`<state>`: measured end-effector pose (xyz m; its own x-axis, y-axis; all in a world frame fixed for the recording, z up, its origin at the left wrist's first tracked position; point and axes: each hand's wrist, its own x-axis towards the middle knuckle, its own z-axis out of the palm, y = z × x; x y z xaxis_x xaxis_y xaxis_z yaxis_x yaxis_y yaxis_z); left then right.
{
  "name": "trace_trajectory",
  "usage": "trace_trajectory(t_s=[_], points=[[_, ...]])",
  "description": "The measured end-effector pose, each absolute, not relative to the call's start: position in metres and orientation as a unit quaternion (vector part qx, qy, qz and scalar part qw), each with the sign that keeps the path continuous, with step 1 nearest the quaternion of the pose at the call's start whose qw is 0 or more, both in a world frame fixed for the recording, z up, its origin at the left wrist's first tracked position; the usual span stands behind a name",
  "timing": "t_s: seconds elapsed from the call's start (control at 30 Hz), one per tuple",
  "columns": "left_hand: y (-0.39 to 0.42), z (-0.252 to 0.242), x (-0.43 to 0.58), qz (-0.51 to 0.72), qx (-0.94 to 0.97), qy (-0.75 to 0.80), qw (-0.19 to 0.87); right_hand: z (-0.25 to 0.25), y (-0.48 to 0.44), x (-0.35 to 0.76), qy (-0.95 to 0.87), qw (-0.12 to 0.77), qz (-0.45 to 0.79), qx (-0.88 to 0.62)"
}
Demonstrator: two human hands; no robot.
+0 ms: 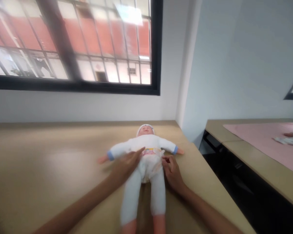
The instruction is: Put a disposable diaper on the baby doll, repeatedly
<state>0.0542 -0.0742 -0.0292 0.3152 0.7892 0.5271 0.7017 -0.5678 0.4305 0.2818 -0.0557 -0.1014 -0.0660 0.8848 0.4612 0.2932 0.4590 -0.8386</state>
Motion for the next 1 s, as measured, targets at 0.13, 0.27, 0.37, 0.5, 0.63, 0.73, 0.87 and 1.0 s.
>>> trace_trajectory(t_s=[0.13, 0.27, 0.37, 0.5, 0.63, 0.73, 0.87, 1.0], points=[[-0.064, -0.008, 0.039, 0.407, 0.766, 0.476, 0.145, -0.099, -0.058, 0.283, -0.66, 0.519, 0.294, -0.456], [-0.049, -0.013, 0.03, 0.393, 0.777, 0.456, 0.185, -0.096, -0.059, 0.282, -0.659, 0.515, 0.295, -0.462], [-0.045, -0.021, 0.029, 0.374, 0.785, 0.457, 0.187, -0.096, -0.059, 0.282, -0.66, 0.514, 0.294, -0.463], [-0.048, -0.025, 0.031, 0.335, 0.811, 0.453, 0.161, -0.097, -0.059, 0.283, -0.658, 0.508, 0.3, -0.468], [-0.05, -0.025, 0.035, 0.343, 0.809, 0.453, 0.149, -0.096, -0.059, 0.283, -0.656, 0.506, 0.303, -0.471], [-0.05, -0.025, 0.038, 0.35, 0.806, 0.453, 0.149, -0.095, -0.06, 0.283, -0.656, 0.506, 0.304, -0.471], [-0.048, -0.024, 0.037, 0.342, 0.797, 0.468, 0.171, -0.096, -0.06, 0.283, -0.658, 0.502, 0.307, -0.471], [-0.044, -0.026, 0.035, 0.346, 0.787, 0.473, 0.19, -0.097, -0.06, 0.284, -0.66, 0.501, 0.309, -0.466]])
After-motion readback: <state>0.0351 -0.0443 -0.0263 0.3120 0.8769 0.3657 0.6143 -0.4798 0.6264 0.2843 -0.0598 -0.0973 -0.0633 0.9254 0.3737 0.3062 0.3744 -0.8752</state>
